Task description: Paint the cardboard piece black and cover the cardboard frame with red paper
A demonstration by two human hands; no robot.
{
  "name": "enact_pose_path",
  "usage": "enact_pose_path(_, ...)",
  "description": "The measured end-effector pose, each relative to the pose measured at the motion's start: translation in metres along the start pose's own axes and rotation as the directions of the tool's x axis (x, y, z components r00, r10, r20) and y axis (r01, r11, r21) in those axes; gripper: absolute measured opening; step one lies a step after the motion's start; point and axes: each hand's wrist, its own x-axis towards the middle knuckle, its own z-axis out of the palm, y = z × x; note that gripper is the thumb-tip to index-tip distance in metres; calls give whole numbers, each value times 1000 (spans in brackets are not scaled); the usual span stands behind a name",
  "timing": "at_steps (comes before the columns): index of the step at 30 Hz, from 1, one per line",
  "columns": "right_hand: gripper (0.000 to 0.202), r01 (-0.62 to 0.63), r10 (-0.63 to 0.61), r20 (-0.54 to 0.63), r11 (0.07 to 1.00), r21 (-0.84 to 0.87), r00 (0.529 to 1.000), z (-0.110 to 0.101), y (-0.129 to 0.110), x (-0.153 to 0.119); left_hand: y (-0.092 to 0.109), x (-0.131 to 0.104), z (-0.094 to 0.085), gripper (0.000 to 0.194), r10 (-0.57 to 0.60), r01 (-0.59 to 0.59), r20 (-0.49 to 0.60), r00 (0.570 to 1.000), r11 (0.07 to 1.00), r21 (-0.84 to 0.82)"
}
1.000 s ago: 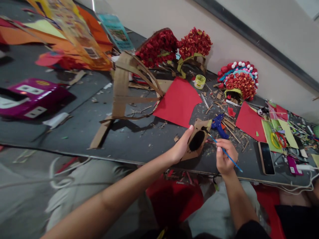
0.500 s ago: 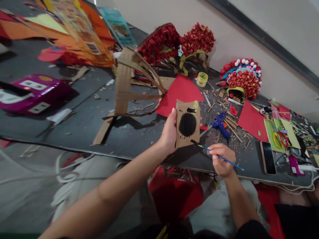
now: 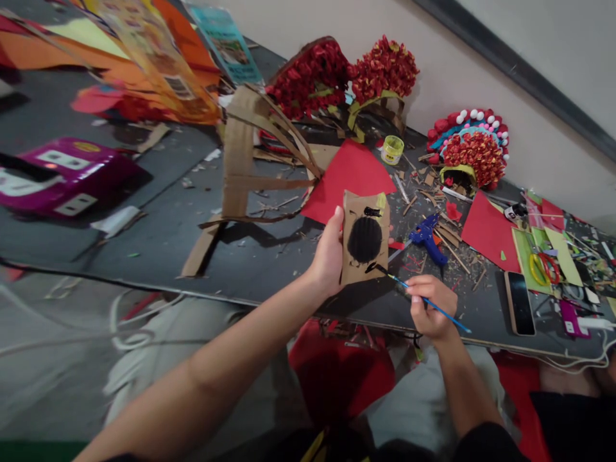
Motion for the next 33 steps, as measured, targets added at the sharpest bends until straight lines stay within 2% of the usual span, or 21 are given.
enact_pose_path(5, 17, -4, 3, 20, 999, 49, 1000, -1, -1, 1, 1, -2, 4, 66, -14, 14, -67, 998, 1000, -11)
enact_pose_path(20, 16, -17, 18, -39, 999, 31, 999, -4, 3, 0, 4, -4, 4, 70, -40, 40, -6, 999, 999, -10)
enact_pose_path(25, 14, -3, 0, -69, 999, -42, 998, -6, 6, -1, 4, -2, 2, 70, -45, 45, -13, 999, 999, -10)
enact_pose_path(29, 15, -15, 2, -136, 996, -93, 991, -10, 11, -4, 5, -3, 3, 69, -40, 40, -12, 999, 999, -27)
enact_pose_path(33, 16, -42, 37, -117, 998, -43, 992, -11, 11, -5, 7, -6, 7, 69, -49, 48, -49, 998, 999, -25)
